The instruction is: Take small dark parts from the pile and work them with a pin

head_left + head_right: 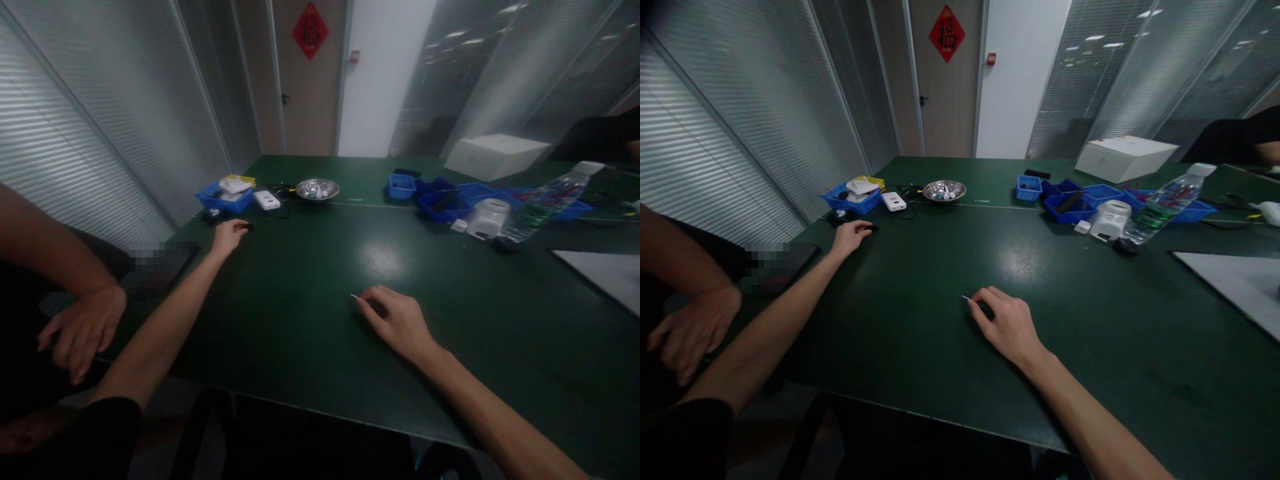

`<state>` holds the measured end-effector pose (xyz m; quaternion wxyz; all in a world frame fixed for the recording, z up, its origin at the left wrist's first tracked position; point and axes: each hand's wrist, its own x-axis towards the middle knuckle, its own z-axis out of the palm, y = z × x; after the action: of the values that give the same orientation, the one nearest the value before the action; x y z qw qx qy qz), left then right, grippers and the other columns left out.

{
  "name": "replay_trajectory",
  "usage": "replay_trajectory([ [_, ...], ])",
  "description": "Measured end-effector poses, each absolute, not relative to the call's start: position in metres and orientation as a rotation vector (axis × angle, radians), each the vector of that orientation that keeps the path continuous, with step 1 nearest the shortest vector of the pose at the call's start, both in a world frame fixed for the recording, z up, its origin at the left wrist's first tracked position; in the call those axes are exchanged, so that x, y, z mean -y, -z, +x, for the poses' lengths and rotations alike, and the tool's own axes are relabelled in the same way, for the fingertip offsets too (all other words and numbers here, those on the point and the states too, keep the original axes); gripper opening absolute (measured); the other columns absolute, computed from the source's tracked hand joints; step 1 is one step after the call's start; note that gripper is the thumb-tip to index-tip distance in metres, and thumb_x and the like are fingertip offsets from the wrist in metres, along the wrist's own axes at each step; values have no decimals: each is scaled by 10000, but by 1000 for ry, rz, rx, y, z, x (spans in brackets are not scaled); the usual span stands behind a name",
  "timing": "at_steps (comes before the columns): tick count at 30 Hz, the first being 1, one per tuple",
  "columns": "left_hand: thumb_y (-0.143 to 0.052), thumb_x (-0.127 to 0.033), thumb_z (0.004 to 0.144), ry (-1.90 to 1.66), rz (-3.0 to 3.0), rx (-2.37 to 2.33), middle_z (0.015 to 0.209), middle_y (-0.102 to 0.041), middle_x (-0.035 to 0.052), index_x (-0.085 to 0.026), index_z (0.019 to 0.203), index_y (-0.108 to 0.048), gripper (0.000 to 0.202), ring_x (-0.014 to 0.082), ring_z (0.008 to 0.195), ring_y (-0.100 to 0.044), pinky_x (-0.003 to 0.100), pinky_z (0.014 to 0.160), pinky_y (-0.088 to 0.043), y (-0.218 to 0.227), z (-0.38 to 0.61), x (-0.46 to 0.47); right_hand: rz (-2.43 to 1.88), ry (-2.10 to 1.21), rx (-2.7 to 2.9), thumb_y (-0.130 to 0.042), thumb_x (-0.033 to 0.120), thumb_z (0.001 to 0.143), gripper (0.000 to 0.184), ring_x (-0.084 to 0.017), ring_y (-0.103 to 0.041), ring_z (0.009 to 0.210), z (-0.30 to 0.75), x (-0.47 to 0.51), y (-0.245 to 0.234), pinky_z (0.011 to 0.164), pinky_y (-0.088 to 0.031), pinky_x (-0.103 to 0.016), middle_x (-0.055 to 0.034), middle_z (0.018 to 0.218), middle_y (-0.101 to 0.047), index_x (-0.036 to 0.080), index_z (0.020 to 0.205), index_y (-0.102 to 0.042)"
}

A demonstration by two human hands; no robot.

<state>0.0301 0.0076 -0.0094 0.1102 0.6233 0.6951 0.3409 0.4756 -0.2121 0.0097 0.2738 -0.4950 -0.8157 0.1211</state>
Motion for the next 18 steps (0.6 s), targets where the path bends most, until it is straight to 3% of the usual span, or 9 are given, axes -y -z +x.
replay_trajectory([
  [10,-774,-115,716,-1213,1596,-2016,944,-764,116,-86,1081,-750,367,233,860,-721,306,829,-561,23,-1,-20,-1365,-313,2181,-497,433,1038,282,-147,-630,680,475,210,-6,626,-461,-277,-28,898,-703,235,978,-689],
  [18,-717,-156,775,-1209,1727,-2082,899,-760,83,-128,1023,-763,254,203,839,-704,284,815,-539,21,-8,-11,-1353,-318,2187,-486,441,1044,297,-143,-624,644,475,212,-6,609,-461,-276,-31,902,-711,233,977,-686],
])
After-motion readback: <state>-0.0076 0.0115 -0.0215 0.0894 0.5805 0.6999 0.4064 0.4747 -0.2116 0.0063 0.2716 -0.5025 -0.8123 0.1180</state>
